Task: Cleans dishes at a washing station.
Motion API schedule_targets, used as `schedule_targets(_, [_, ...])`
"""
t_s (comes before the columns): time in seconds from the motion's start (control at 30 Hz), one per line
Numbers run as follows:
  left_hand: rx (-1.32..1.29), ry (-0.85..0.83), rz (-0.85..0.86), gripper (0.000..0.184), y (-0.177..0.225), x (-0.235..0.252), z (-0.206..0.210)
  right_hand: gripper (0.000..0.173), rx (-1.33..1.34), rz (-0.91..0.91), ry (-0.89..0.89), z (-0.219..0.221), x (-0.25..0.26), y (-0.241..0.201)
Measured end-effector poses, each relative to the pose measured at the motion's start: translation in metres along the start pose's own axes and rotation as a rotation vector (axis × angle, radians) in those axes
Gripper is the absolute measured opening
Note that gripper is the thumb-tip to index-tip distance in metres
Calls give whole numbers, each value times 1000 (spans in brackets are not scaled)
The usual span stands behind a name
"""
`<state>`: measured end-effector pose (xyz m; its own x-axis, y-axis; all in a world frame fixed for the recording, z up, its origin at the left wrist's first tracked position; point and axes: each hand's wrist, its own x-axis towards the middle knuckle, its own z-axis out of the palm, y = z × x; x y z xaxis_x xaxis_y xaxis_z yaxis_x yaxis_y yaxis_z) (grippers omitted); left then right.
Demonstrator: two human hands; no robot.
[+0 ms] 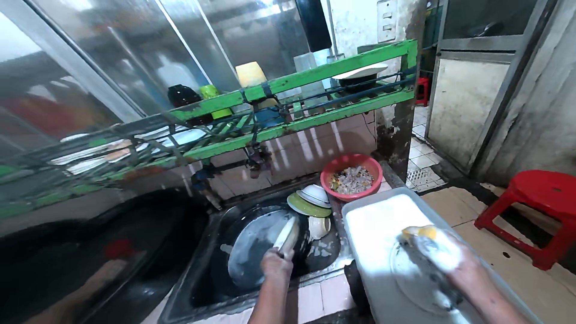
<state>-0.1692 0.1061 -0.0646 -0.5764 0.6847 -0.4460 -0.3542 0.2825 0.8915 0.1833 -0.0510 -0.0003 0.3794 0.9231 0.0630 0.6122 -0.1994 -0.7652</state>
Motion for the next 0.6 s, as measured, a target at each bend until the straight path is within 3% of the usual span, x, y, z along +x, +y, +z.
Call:
schedule_targets(0.07, [-93,-30,-18,27,2,-13,7,42,35,-33,105,-9,-6,19])
schedule_targets(0.13, [-89,-214,76,30,3,-51,34,41,57,-84,224,-16,-9,28])
schedule_targets(0.23, [281,-793,365,45,-17,-127,70,42,69,-108,323,-25,-9,20])
schedule_targets(0.33, [817,-1487,680,58,-51,-205,80,43,102,-103,312,-27,-12,2])
schedule_targets(0.37, [1077,-1605,778,63,-58,-227,79,43,96,-98,306,-27,-13,-2])
schedule_targets(0.43, [1582,-1695,857,72,-78,-249,84,42,49,-104,308,-25,-14,-6])
schedule_targets(0.47, [1720,-1698,865,67,-87,-252,86,43,28,-116,312,-26,-15,-4])
schedule_targets(0.53, [1794,-1679,883,46,-89,-250,86,45,28,-127,320,-32,-19,5])
schedule_targets(0.6, [1583,-1665,852,33,-76,-239,85,44,63,-85,325,-41,-23,10])
